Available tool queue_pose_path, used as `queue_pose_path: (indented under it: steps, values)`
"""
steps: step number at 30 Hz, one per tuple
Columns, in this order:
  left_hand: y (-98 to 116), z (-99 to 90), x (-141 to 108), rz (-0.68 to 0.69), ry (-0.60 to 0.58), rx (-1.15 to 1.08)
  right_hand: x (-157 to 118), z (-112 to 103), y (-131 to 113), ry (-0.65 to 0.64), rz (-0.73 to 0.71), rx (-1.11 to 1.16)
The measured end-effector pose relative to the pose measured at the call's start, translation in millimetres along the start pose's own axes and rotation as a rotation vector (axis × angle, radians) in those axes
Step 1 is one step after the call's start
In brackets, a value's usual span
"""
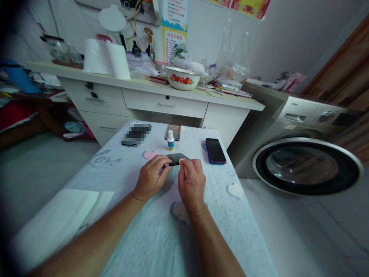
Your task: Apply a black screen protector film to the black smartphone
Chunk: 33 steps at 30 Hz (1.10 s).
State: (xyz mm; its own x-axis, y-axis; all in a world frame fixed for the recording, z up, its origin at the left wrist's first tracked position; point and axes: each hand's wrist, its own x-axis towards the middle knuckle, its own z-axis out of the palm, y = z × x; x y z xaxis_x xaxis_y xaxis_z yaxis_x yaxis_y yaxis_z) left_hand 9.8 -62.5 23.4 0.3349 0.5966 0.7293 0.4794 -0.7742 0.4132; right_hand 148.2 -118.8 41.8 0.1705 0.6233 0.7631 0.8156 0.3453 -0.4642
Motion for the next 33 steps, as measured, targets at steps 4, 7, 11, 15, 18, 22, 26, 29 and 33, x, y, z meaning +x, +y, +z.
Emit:
queue_pose_path:
  steps: [4,7,11,15,18,22,26,29,33]
  values:
    - [0.7,-0.5,0.4,0.01,0.011,0.001,0.6,-1.1,-0.3,-0.001,0.001,0.006]
    - [0.7,-0.6,0.7,0.007,0.003,-0.01,0.4,-1.0,0.9,-0.013,0.014,0.002]
    - [-2.1,1.8,-0.2,-0.023,-0.068,-0.028,-0.8,0.6,4.0,-0.075,0.059,-0.009]
    - [-5.1,4.3,-1.5,-0.05,-0.1,-0.031,-1.8,2.2,5.5,-0.106,0.088,-0.008]
    - [-5.6,4.5,-1.6,-0.044,-0.096,-0.024,-2.1,2.8,5.7,-0.113,0.083,-0.001]
    - [-5.6,4.5,-1.3,-0.03,-0.085,-0.012,-1.6,3.3,6.2,-0.112,0.079,0.008]
    - [-5.9,4.9,-1.0,-0.017,-0.09,0.008,-0.7,3.3,7.1,-0.096,0.088,0.021]
    - [-5.8,4.4,-0.5,-0.007,-0.078,0.017,-0.1,2.6,7.9,-0.085,0.093,0.02]
    - [-5.8,3.9,-0.1,-0.002,-0.056,0.018,0.4,1.4,9.0,-0.064,0.088,0.007]
